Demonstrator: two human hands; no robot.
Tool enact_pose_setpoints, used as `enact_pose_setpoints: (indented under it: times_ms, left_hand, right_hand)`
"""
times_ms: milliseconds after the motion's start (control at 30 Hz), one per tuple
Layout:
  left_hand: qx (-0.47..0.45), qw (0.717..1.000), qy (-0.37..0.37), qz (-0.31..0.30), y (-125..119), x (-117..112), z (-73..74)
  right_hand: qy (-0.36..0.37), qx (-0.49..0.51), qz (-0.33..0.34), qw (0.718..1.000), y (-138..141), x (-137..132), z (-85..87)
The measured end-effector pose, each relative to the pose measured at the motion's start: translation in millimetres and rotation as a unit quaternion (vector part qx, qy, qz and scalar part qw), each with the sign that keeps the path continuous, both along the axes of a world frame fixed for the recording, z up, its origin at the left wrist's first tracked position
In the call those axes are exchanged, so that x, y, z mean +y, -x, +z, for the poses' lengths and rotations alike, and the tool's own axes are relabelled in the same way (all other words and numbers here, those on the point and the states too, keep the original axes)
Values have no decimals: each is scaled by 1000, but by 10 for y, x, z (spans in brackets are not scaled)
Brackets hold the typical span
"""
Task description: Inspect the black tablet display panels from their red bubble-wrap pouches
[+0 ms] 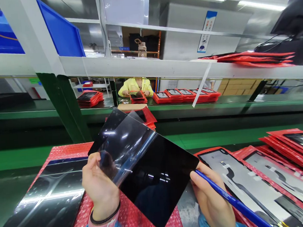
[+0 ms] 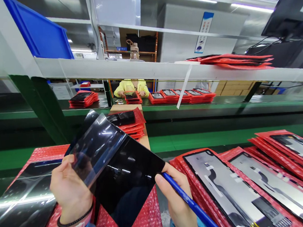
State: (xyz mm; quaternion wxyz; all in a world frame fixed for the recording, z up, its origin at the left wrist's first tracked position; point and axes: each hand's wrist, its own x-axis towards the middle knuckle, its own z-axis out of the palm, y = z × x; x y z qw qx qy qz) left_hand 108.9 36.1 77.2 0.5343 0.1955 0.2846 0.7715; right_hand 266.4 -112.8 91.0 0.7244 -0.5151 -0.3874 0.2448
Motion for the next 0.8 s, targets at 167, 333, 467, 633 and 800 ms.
enact_pose_setpoints:
  times_ms: [167,333,467,633,800]
  left_hand:
    - [12,999,-19,36,-3,41,-31]
    - [23,999,-32,22,18,35,-36]
    - [45,997,-42,-38,51,-7,-25]
    - [67,992,-47,-97,46,-106,52]
    - [102,980,-79,-148,28,-211,96]
  right_hand:
    - [-19,70,-44,996,-114,-39,-160]
    - [2,125,-1,992,-156,-78,-134]
    - [61,136,-6,989,-175,-128,-25]
    - [120,19,5,993,-245,-158,13]
    - [122,18,21,992,-222,-135,-6]
